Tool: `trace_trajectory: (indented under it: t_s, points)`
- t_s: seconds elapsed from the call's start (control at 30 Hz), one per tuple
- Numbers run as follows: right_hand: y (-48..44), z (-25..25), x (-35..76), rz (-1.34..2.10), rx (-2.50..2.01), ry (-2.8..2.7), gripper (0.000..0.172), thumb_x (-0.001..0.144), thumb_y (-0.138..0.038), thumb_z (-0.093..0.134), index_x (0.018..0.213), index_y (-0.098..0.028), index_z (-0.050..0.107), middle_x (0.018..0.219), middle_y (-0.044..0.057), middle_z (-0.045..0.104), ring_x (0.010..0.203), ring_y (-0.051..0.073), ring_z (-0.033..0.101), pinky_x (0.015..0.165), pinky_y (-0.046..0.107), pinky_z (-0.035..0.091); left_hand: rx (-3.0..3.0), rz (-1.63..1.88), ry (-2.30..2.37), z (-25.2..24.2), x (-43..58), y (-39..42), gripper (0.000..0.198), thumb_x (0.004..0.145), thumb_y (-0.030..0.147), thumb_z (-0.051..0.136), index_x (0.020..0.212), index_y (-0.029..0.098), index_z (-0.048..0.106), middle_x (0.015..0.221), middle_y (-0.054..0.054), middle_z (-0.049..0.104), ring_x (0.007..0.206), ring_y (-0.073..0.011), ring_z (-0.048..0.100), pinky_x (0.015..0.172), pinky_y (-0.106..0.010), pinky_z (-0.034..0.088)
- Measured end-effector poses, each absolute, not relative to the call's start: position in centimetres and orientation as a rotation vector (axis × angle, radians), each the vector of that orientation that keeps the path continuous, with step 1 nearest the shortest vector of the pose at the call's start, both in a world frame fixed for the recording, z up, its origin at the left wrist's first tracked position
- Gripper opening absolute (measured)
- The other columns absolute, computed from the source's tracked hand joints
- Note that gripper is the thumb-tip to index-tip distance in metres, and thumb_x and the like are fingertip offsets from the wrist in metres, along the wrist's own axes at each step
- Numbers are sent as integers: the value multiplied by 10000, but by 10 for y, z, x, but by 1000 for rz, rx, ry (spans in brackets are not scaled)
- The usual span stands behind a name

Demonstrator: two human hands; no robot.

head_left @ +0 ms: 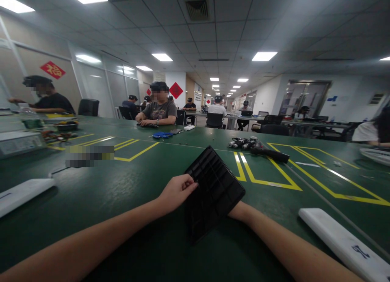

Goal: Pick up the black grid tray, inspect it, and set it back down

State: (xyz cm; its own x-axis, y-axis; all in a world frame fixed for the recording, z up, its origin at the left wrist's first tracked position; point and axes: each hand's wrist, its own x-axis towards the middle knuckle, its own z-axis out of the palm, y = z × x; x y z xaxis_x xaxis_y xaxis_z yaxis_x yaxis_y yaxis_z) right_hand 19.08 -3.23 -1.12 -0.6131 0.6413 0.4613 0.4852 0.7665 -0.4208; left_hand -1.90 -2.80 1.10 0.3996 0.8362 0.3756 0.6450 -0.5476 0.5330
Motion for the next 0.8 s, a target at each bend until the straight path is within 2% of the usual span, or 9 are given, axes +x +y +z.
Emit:
trace_trajectory:
  t_s: [0.13,0.23,0.43,0.53,0.67,0.8]
  points:
    - [-35,-7,188,431,-831,-2339,461,832,-318,401,1256,-141,438,1314,112,445,1204,219,407,1044,395,269,2287,844,1184,21,-18,-29,132,766,262,475,801,156,545,706,7,521,608,-101,472,537,-214,374]
    - [-36,-5,187,460,-811,-2321,475,832,-343,398,1269,-159,419,1319,99,442,1207,196,406,1049,371,267,2276,804,1111,30,-19,-34,157,736,214,500,873,159,553,753,-2,522,629,-100,481,552,-210,391]
    - [-36,-4,188,380,-797,-2360,466,845,-319,394,1287,-173,395,1340,96,415,1229,198,378,1058,386,247,2083,825,1115,33,-19,-32,87,697,231,541,742,158,556,664,8,524,582,-102,483,524,-218,388]
    - [-37,-1,187,337,-747,-2393,448,844,-281,417,1284,-199,401,1337,74,422,1223,192,387,1057,381,252,1594,866,1089,31,-18,-24,67,664,197,534,703,157,497,582,31,482,527,-95,481,469,-205,374]
    - [-39,3,185,314,-714,-2418,454,848,-274,414,1294,-190,387,1361,70,384,1245,199,354,1065,381,236,1010,920,1007,31,-18,-19,39,652,147,464,668,149,429,628,20,475,549,-70,492,488,-178,372]
    - [-39,1,185,362,-761,-2404,453,853,-283,393,1297,-191,381,1366,62,378,1247,183,352,1070,356,224,1256,821,1038,28,-17,-22,143,659,228,544,724,158,439,630,48,436,522,-55,422,435,-166,274]
